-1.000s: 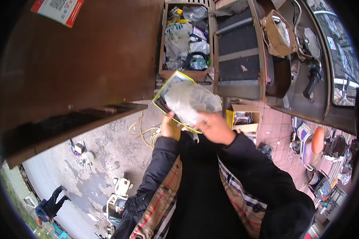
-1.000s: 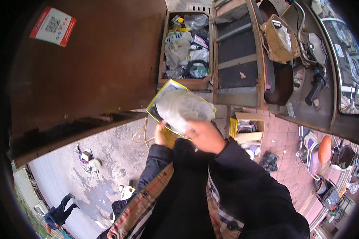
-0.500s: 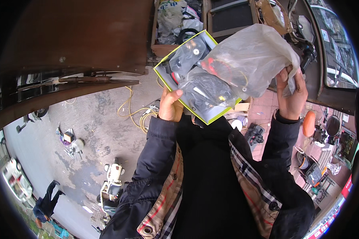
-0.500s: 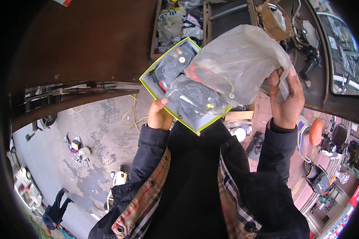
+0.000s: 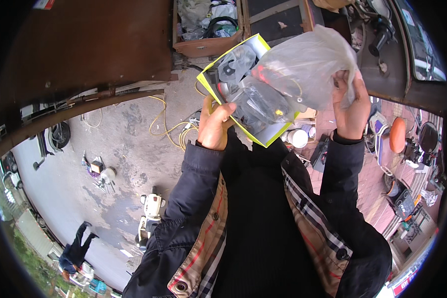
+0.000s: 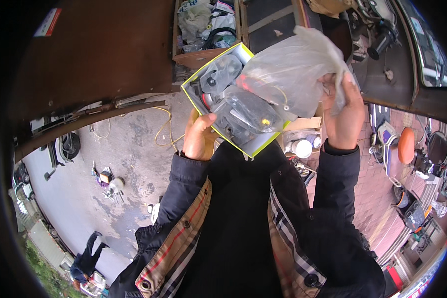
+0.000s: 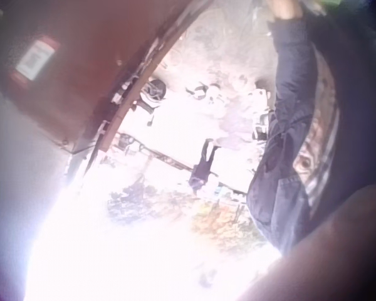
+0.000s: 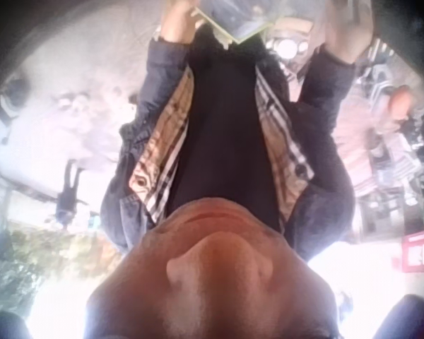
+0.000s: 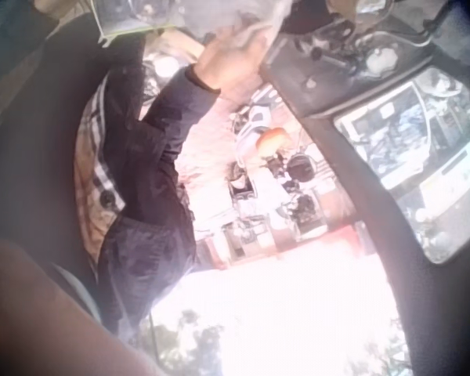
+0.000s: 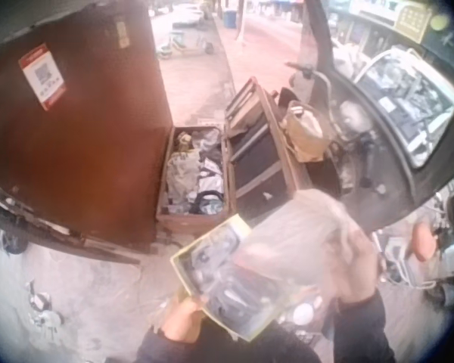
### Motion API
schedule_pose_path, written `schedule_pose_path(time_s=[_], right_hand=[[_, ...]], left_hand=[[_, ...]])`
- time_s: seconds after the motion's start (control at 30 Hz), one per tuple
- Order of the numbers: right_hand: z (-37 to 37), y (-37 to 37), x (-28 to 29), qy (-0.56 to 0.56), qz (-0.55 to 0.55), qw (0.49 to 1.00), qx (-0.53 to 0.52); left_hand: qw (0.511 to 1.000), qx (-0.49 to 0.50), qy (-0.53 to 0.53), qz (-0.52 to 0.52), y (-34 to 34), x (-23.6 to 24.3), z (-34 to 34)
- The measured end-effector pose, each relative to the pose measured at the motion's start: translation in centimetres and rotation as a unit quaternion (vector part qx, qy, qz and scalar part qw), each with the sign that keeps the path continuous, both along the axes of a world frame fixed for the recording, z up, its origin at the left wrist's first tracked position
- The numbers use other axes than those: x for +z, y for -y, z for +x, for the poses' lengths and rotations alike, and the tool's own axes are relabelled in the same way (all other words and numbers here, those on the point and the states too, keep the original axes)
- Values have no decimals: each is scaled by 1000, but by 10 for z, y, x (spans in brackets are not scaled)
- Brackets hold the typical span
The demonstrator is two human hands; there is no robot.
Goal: The person uses a cordless impact wrench to remove bolts from a scooter wheel, then uses a wrench and pliers to detach the wheel hub. They inspect the removed hub and later search through a storage container for parts.
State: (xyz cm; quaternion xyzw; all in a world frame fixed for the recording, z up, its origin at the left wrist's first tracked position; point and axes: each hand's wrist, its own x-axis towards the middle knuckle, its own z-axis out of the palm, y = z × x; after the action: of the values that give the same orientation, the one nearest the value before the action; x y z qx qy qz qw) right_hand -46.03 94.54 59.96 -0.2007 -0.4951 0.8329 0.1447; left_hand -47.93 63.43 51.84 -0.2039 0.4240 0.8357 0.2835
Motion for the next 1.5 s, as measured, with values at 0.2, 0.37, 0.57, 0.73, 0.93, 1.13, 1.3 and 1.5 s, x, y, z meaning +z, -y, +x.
schedule_pose_path(time_s=[0.2, 0.37, 0.57, 0.73, 0.93, 1.13, 1.3, 1.5], right_hand=[[32, -8, -25, 68, 38, 997, -20], [77, 15, -58, 65, 603, 777, 167], [147, -45, -83, 33, 423, 869, 256], [216, -119, -141, 257, 287, 912, 140], [258, -146, -246, 222, -41, 957, 182], [291, -146, -324, 278, -116, 939, 169], [279, -177, -438, 326, -31, 937, 126], [259, -291, -557, 405, 373, 810, 201]], left_hand=[[998, -37, 29, -45, -33, -14, 23], [997, -66, 31, 21, -69, -38, 46], [985, -96, 138, -43, -107, -83, 85], [974, -143, 178, -16, -131, -131, 115], [942, -275, 193, 13, -184, -169, 135], [921, -299, 233, -92, -237, -208, 149], [895, -271, 204, -289, -220, -220, 159], [884, -174, 254, -353, -131, -211, 163]])
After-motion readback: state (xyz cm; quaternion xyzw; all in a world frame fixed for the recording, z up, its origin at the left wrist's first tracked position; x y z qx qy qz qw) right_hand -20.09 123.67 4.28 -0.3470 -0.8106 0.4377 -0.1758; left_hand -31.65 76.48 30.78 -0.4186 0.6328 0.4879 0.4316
